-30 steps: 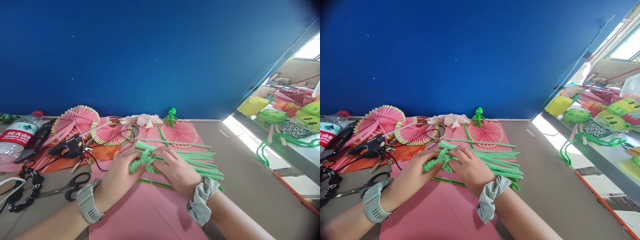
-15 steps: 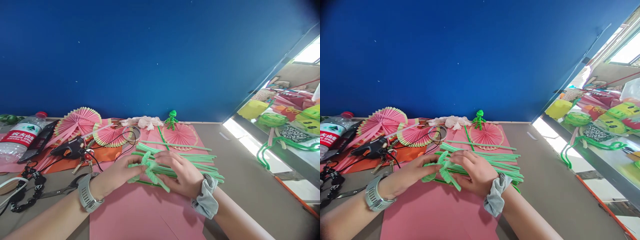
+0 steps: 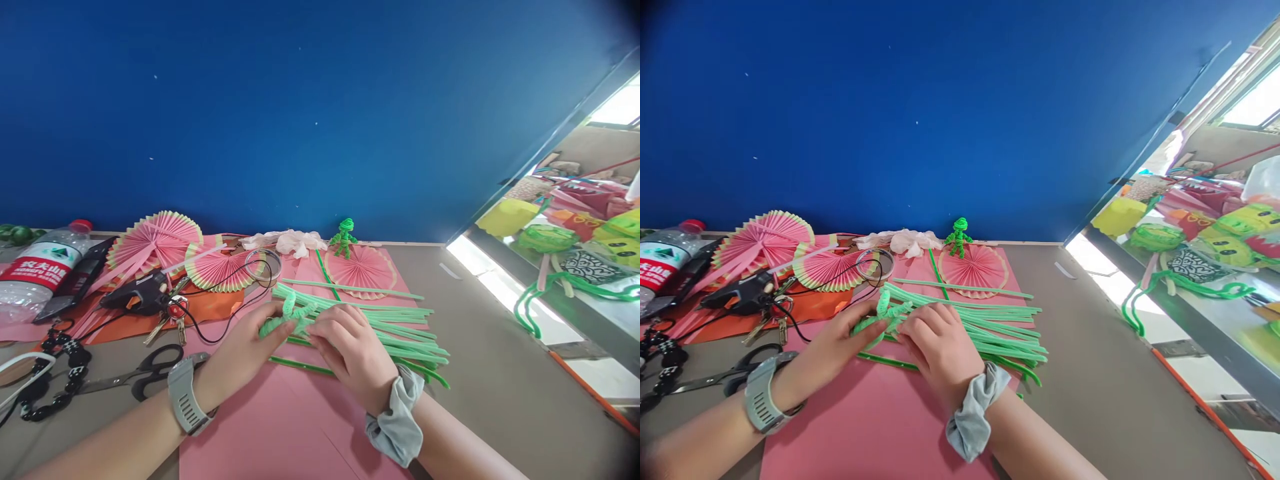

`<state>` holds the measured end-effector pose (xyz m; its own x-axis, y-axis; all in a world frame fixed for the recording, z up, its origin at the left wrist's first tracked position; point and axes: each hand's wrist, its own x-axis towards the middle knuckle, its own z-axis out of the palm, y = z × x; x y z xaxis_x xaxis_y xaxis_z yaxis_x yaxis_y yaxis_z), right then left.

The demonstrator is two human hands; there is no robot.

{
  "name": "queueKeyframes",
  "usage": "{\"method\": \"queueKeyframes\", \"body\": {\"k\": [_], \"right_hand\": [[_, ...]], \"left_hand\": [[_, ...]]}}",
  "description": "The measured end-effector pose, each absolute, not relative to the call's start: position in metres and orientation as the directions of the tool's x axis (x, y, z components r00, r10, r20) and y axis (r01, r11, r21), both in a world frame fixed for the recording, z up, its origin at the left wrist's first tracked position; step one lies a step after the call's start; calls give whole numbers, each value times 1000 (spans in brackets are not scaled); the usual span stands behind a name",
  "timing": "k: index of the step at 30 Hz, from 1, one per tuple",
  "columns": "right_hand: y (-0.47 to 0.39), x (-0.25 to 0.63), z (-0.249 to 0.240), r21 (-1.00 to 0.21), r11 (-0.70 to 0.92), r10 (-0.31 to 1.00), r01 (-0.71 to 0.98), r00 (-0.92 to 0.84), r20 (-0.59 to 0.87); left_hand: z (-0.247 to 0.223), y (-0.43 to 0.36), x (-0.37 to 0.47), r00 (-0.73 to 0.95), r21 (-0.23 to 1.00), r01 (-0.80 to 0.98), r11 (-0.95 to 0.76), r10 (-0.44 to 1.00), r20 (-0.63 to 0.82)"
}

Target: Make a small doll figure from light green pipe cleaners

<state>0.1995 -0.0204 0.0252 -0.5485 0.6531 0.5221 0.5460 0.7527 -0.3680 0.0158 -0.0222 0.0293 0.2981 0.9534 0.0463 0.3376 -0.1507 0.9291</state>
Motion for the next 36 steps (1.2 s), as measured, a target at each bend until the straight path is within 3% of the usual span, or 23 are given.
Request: {"method": "queueKeyframes", "body": {"k": [7,12,15,18,21,25,30,33,36], "right_hand": [[-33,193,16,-101,799,537,593,-627,564],[-38,191,15,-32,813,503,582,-674,541],[-35,196,17,-93,820,520,565,-668,532],[-27,205,19,-244,772,599,587,-545,586],[-15,214,19,-355,740,662,572,-521,539],[-5,218,15,-340,806,592,484,-646,483],[-3,216,17,-380,813,581,441,-655,484],[-7,215,23,-490,790,593,369,-662,459],[-11,213,28,-660,666,691,348,-620,371]], "left_hand": [[31,-28,18,207,963,266,-47,978,-9],[29,-32,18,166,961,276,-23,986,-25],[29,-30,18,184,968,244,-50,983,4],[30,-26,18,240,974,214,-72,971,19],[33,-24,17,279,972,224,-74,960,9],[31,-22,15,222,952,294,-83,975,17],[24,-18,11,250,916,387,-104,968,4],[22,-18,11,303,877,454,-156,953,12],[25,-22,13,334,810,523,-265,938,92]]}}
